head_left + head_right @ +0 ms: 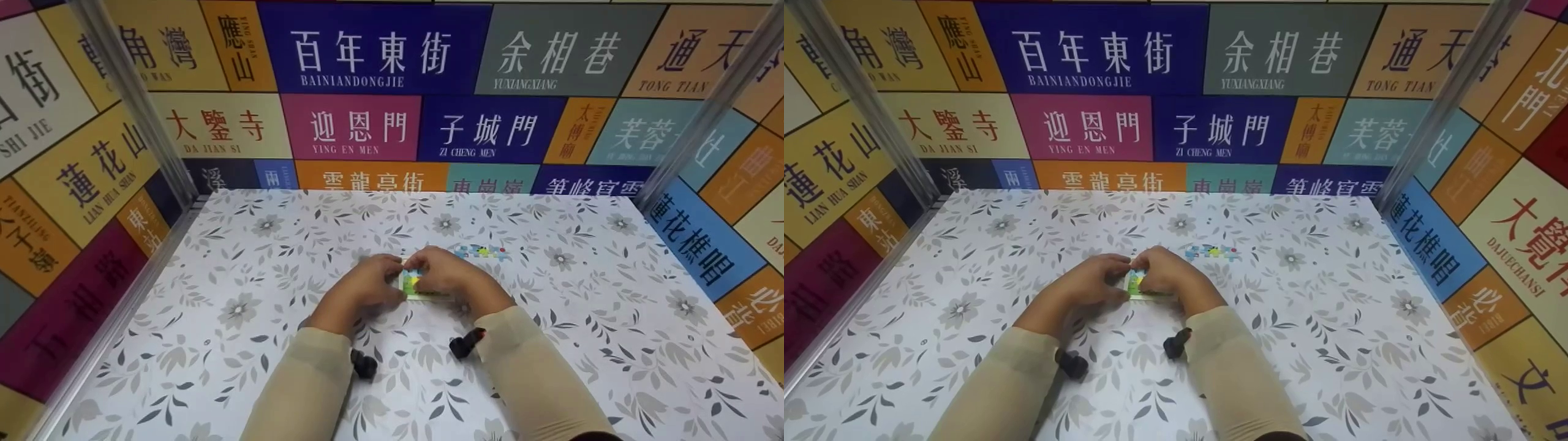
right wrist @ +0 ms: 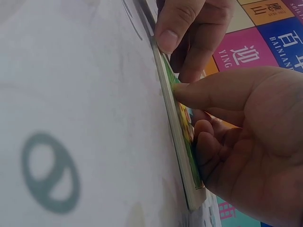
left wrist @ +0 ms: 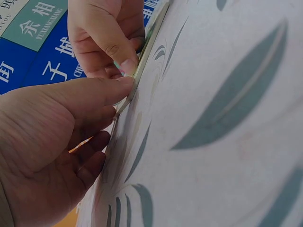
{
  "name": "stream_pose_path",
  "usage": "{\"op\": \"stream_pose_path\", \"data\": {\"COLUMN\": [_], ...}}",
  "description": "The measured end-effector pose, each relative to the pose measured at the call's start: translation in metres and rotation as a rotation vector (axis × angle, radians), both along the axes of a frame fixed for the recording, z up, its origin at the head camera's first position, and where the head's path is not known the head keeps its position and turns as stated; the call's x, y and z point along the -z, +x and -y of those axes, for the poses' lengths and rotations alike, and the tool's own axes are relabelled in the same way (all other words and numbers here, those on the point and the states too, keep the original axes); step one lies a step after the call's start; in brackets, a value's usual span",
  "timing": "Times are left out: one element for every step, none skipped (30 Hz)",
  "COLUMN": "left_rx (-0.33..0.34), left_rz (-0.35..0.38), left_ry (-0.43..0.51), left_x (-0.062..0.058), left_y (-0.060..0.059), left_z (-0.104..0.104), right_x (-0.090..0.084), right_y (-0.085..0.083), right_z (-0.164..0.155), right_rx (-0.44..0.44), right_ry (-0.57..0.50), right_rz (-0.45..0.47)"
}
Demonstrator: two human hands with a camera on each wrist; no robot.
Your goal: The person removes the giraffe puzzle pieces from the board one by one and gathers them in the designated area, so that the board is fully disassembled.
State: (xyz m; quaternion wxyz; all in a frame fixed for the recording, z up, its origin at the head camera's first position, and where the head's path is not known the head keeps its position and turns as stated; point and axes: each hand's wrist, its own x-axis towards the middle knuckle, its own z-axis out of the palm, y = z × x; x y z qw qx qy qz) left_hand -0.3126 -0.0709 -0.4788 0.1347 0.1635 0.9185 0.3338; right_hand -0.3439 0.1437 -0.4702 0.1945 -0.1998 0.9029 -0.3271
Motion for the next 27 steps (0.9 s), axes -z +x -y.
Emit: {"op": "stream_pose_path", "data": {"left_rx": [0.005,0.009,0.005,0.003,0.000,-0.005,-0.009,-0.015,-0.022,-0.027,-0.034,-0.039,-0.042,-0.045,-0.045,-0.045,-0.044,-0.042,-0.040,-0.037,-0.035,-0.032,-0.029,-0.027,-0.025,-0.025,-0.023], "left_rz": [-0.014,-0.031,-0.039,-0.051,-0.063,-0.069,-0.077,-0.079,-0.078,-0.075,-0.068,-0.063,-0.062,-0.060,-0.063,-0.066,-0.071,-0.078,-0.083,-0.086,-0.086,-0.084,-0.080,-0.075,-0.070,-0.064,-0.057], "left_ry": [0.002,0.002,0.003,0.004,0.006,0.006,0.007,0.006,0.008,0.007,0.007,0.007,0.008,0.009,0.008,0.008,0.007,0.007,0.006,0.001,-0.002,-0.004,-0.009,-0.011,-0.016,-0.017,-0.015], "left_x": [0.0003,0.0005,0.0006,0.0004,0.0002,0.0001,0.0003,0.0002,0.0004,0.0005,0.0006,0.0010,0.0013,0.0015,0.0016,0.0016,0.0017,0.0017,0.0017,0.0018,0.0016,0.0017,0.0017,0.0017,0.0017,0.0016,0.0013], "left_y": [-0.0005,-0.0009,-0.0012,-0.0013,-0.0014,-0.0014,-0.0014,-0.0012,-0.0011,-0.0010,-0.0009,-0.0009,-0.0010,-0.0010,-0.0012,-0.0013,-0.0013,-0.0012,-0.0012,-0.0014,-0.0013,-0.0012,-0.0012,-0.0012,-0.0013,-0.0014,-0.0014], "left_z": [0.0001,-0.0001,-0.0005,-0.0008,-0.0014,-0.0021,-0.0026,-0.0033,-0.0038,-0.0042,-0.0045,-0.0046,-0.0047,-0.0048,-0.0047,-0.0047,-0.0045,-0.0044,-0.0043,-0.0041,-0.0039,-0.0038,-0.0037,-0.0035,-0.0034,-0.0033,-0.0032], "right_x": [-0.0003,-0.0005,-0.0008,-0.0010,-0.0012,-0.0013,-0.0015,-0.0014,-0.0014,-0.0012,-0.0011,-0.0011,-0.0010,-0.0010,-0.0012,-0.0014,-0.0016,-0.0018,-0.0019,-0.0020,-0.0020,-0.0020,-0.0019,-0.0020,-0.0020,-0.0019,-0.0019], "right_y": [0.0002,0.0003,0.0003,0.0003,-0.0001,-0.0004,-0.0008,-0.0012,-0.0017,-0.0022,-0.0026,-0.0028,-0.0030,-0.0031,-0.0032,-0.0032,-0.0032,-0.0032,-0.0032,-0.0033,-0.0033,-0.0032,-0.0032,-0.0031,-0.0032,-0.0032,-0.0032], "right_z": [-0.0003,-0.0005,-0.0005,-0.0005,-0.0004,-0.0003,-0.0002,-0.0001,0.0001,0.0003,0.0005,0.0007,0.0008,0.0011,0.0013,0.0016,0.0017,0.0017,0.0017,0.0017,0.0015,0.0013,0.0009,0.0005,0.0001,-0.0004,-0.0010], "right_rx": [-0.007,-0.012,-0.009,-0.007,-0.002,0.005,0.013,0.020,0.026,0.032,0.041,0.050,0.054,0.062,0.069,0.076,0.081,0.083,0.086,0.090,0.092,0.095,0.098,0.102,0.107,0.107,0.106], "right_ry": [-0.013,-0.024,-0.028,-0.031,-0.033,-0.034,-0.033,-0.033,-0.034,-0.036,-0.036,-0.037,-0.035,-0.035,-0.036,-0.035,-0.036,-0.038,-0.039,-0.042,-0.043,-0.045,-0.050,-0.053,-0.059,-0.068,-0.079], "right_rz": [-0.005,-0.009,-0.012,-0.013,-0.011,-0.005,0.000,0.005,0.012,0.019,0.023,0.028,0.025,0.023,0.018,0.009,-0.001,-0.013,-0.025,-0.033,-0.041,-0.046,-0.047,-0.048,-0.043,-0.040,-0.037]}}
